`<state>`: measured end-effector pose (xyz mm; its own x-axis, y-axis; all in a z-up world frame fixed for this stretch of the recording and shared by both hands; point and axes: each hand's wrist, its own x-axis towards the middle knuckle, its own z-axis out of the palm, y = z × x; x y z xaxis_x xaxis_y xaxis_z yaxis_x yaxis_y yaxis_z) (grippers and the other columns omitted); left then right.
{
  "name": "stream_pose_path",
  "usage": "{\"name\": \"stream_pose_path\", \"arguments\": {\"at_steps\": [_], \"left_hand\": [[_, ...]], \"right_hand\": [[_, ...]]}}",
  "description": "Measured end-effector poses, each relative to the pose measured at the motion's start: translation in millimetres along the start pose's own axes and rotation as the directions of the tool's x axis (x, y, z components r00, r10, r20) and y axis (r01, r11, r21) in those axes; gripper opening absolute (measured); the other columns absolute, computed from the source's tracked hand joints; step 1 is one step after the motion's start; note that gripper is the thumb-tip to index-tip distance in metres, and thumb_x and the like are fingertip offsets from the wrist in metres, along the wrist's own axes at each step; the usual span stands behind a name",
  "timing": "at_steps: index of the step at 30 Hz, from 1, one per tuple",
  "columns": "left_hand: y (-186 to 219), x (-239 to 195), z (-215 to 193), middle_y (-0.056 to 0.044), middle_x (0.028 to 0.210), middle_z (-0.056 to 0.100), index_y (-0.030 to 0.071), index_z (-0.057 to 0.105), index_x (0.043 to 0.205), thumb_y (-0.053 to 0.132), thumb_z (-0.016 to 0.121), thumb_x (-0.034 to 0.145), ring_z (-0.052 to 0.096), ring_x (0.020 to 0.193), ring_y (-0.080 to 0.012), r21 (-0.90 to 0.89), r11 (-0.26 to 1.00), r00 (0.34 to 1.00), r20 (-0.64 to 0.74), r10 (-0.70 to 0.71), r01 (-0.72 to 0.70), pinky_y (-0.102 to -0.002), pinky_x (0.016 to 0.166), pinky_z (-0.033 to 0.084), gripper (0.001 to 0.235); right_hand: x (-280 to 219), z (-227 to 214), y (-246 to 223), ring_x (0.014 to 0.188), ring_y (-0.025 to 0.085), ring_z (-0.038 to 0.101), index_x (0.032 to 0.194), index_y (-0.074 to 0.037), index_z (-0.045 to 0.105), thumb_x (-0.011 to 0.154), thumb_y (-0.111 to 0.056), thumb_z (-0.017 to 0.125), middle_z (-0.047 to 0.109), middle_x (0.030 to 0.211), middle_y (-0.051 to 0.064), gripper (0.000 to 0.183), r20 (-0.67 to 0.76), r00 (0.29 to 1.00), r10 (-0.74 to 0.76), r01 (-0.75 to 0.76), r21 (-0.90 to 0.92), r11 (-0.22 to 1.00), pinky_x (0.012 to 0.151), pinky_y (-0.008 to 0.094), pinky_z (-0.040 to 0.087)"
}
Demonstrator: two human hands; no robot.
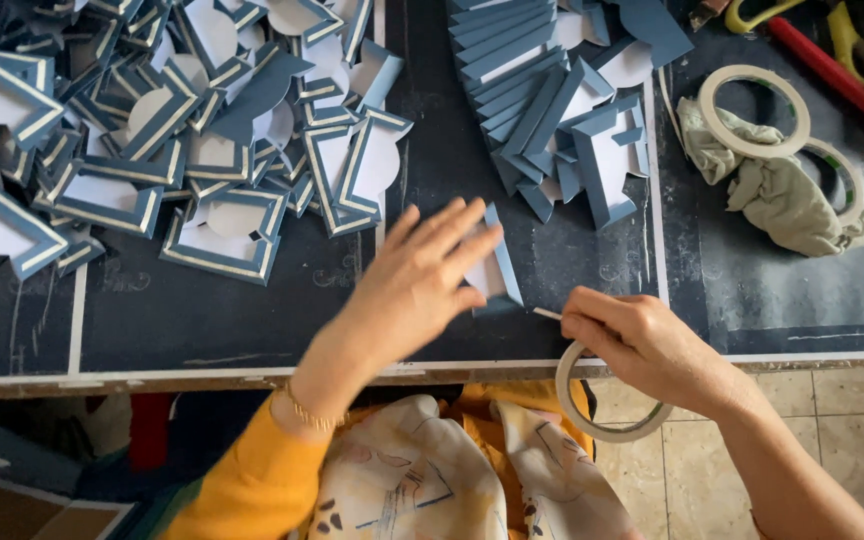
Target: The person assembles small paper frames by applying clear adhesive tape to the edges of blue and white paper pieces. They repeatedly pick up a frame piece, apply tape, and place the finished item into a growing pile on the table.
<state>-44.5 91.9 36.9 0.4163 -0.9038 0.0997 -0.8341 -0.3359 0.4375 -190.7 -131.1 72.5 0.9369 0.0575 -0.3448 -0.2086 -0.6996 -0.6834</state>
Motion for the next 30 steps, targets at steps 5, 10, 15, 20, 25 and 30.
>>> {"name": "stream_pose_path", "arguments": {"at_steps": [5,10,15,20,25,30], "left_hand": [[28,-14,5,-0.017,0.154,0.039,0.011,0.057,0.134,0.015,0.064,0.090,0.039,0.142,-0.0281,0.057,0.998,0.997,-0.071,-0.011,0.015,-0.053,0.114,0.029,0.045],[27,-19,7,-0.014,0.152,0.042,0.014,0.058,0.134,0.003,0.059,0.090,0.039,0.142,-0.0269,-0.001,0.999,0.991,-0.125,-0.048,0.048,-0.056,0.112,0.030,0.045],[23,-21,6,-0.012,0.153,0.042,0.015,0.059,0.134,0.006,0.057,0.094,0.037,0.144,-0.0252,-0.104,0.993,0.990,-0.126,-0.068,0.055,-0.055,0.115,0.025,0.041],[27,-19,10,-0.008,0.153,0.041,0.016,0.062,0.130,0.026,0.070,0.089,0.037,0.143,-0.0242,-0.138,0.987,0.984,-0.146,-0.106,0.086,-0.057,0.115,0.024,0.043],[40,-18,10,-0.010,0.149,0.043,0.016,0.068,0.112,0.020,0.065,0.090,0.039,0.141,-0.0260,-0.165,0.979,0.970,-0.191,-0.152,0.121,-0.061,0.114,0.022,0.023],[45,-15,7,-0.011,0.147,0.043,0.018,0.071,0.096,0.014,0.068,0.086,0.038,0.142,-0.0290,-0.180,0.974,0.966,-0.194,-0.171,0.136,-0.066,0.114,0.018,0.011]], "right_hand": [[11,2,-7,0.043,0.024,0.044,0.083,-0.014,0.049,0.102,-0.024,0.051,0.046,0.052,0.005,0.021,0.113,0.986,-0.127,0.145,-0.180,0.973,0.050,0.036,0.037],[34,-2,-21,0.046,0.023,0.051,0.087,-0.018,0.055,0.102,-0.029,0.049,0.056,0.054,0.004,0.020,0.266,0.961,-0.074,0.143,-0.251,0.957,0.051,0.036,0.037],[49,-3,-28,0.049,0.028,0.047,0.095,-0.026,0.060,0.102,-0.036,0.046,0.054,0.052,0.007,0.019,0.334,0.940,0.076,0.068,-0.400,0.914,0.056,0.040,0.038],[50,-1,-32,0.054,0.026,0.055,0.090,-0.023,0.060,0.102,-0.035,0.046,0.061,0.058,0.005,0.023,0.329,0.940,0.092,0.050,-0.400,0.915,0.058,0.040,0.040],[42,19,-36,0.066,0.044,0.065,0.109,-0.021,0.055,0.101,-0.045,0.041,0.068,0.071,0.012,0.029,0.201,0.966,0.164,0.009,-0.655,0.756,0.054,0.053,0.050],[37,-5,-51,0.084,0.037,0.072,0.097,-0.019,0.061,0.101,-0.056,0.041,0.072,0.084,0.007,0.042,0.139,0.918,0.372,-0.144,-0.756,0.639,0.065,0.048,0.058]]}}
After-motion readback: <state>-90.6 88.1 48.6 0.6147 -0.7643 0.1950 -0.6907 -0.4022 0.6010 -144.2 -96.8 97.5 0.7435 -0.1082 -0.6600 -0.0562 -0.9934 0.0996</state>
